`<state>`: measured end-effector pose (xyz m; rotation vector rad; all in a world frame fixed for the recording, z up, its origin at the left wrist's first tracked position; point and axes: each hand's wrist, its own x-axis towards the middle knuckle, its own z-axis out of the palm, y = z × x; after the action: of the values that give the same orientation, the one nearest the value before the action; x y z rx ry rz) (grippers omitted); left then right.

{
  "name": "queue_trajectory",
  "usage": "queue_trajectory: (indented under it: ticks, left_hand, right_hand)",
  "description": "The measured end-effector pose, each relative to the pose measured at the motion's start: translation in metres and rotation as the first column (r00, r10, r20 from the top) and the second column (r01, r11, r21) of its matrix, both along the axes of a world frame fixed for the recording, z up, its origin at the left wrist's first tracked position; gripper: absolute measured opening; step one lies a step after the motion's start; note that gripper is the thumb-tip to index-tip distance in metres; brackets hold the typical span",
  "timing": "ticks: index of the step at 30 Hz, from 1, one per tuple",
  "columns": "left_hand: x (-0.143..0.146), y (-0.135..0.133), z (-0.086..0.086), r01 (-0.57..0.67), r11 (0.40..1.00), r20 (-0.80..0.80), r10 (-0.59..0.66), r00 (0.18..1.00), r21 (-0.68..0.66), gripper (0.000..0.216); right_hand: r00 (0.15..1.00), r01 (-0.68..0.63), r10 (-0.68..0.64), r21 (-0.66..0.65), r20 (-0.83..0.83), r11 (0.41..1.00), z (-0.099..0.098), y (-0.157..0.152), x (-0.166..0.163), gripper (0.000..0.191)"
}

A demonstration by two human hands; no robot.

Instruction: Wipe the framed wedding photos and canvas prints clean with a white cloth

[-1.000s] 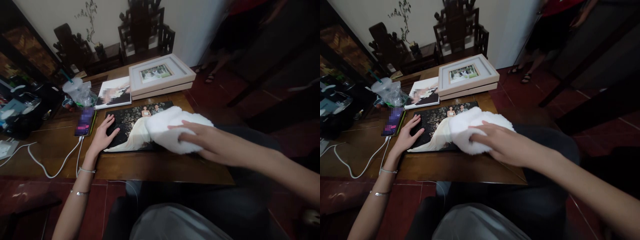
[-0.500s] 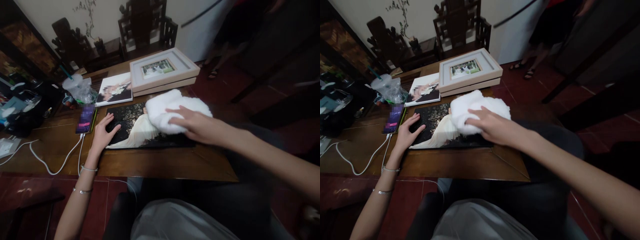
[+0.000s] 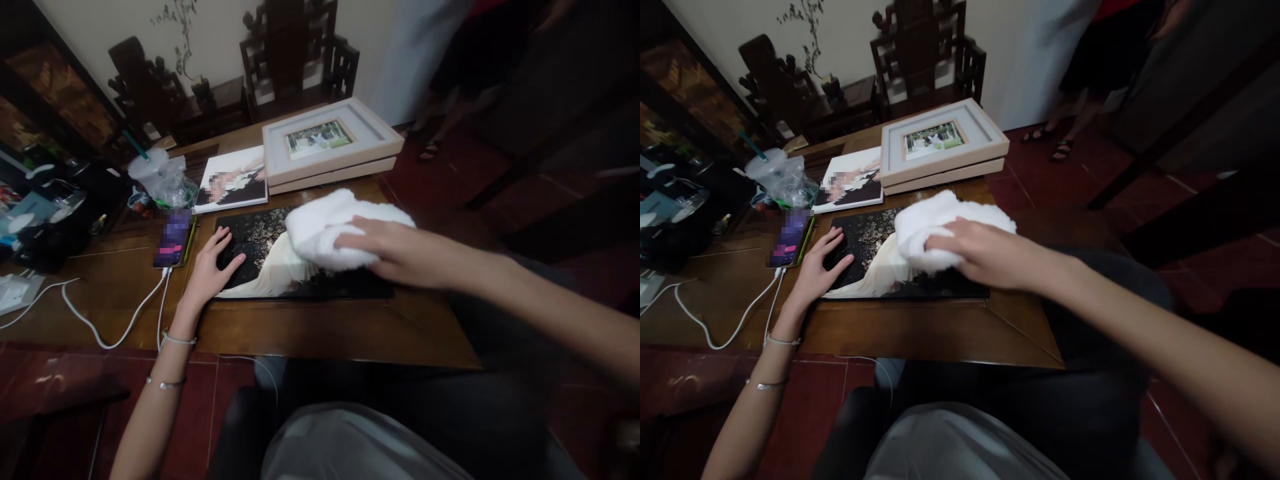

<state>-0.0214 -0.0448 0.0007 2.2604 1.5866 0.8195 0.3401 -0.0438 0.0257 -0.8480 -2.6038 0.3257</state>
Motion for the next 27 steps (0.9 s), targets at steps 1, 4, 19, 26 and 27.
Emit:
queue_trajectory:
  ticks: [1,4,19,26,27]
  left_hand:
    - [-0.001,0.000,0.000,-0.002,1.000,0.003,0.002,1.000,0.000,0.055]
    - [-0.001,-0.001,-0.001,-0.012,1.000,0.013,0.012,1.000,0.000,0.052]
    - [0.003,-0.006,-0.004,-0.023,1.000,-0.047,0.023,0.999,-0.002,0.052]
    - [-0.001,-0.006,-0.004,0.011,1.000,-0.041,-0.012,0.999,-0.025,0.056]
    - [-0.002,-0.006,-0.005,0.017,0.999,-0.032,-0.018,0.999,-0.032,0.055]
  right_hand:
    - [0.999,0.029,-0.029,-0.002,0.021,1.000,0.002,0.019,-0.001,0.048]
    - [0.997,0.061,-0.062,0.022,0.044,0.998,0.004,0.060,-0.004,0.038]
    - [0.997,-0.082,0.082,0.117,0.006,0.990,-0.027,-0.091,-0.004,0.052]
    - [0.999,0.016,-0.016,-0.005,0.042,1.000,-0.012,-0.025,-0.005,0.059]
    - [0.997,0.037,-0.035,-0.022,0.067,0.999,-0.009,-0.007,-0.006,0.056]
